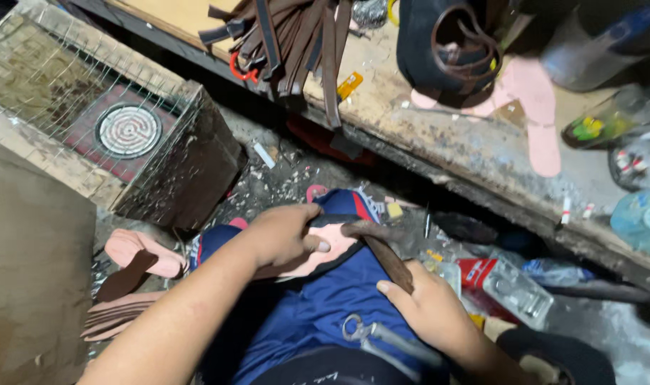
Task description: The person sits on the floor of a shoe workshop and works on a black shoe upper over a wooden block on their lap. They use pliers to grip and pull the upper material, press and fit the insole and sole onto the shoe, and use shears to trim excess material from the edge.
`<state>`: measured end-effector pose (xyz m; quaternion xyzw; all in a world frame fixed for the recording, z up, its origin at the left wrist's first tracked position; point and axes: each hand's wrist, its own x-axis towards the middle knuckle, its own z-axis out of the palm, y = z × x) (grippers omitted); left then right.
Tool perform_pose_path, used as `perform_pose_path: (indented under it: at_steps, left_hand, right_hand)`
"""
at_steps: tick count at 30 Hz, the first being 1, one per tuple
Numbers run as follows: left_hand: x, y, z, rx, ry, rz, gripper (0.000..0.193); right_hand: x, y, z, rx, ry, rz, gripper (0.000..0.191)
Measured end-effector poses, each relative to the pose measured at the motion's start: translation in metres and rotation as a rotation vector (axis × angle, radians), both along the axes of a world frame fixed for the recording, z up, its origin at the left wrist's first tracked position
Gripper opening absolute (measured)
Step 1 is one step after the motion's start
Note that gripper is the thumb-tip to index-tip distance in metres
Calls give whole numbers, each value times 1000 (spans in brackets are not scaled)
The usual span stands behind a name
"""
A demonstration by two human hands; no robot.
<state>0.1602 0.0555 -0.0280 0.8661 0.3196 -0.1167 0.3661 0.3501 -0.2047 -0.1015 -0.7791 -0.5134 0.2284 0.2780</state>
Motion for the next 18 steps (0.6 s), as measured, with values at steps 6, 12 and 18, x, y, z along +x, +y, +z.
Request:
perform_pose_path:
  at_steps: [6,12,18]
  left_hand:
    - [1,15,-12,-225,-4,33,65]
    - [0,15,-19,-223,-1,51,66]
    - [1,9,-10,-198,-11,70,61]
  right_hand:
    - [2,-7,-10,265,653,-479,20]
    - [3,-2,-14,-147,716,-388,23]
    - [12,-6,-16,-211,461,-319,22]
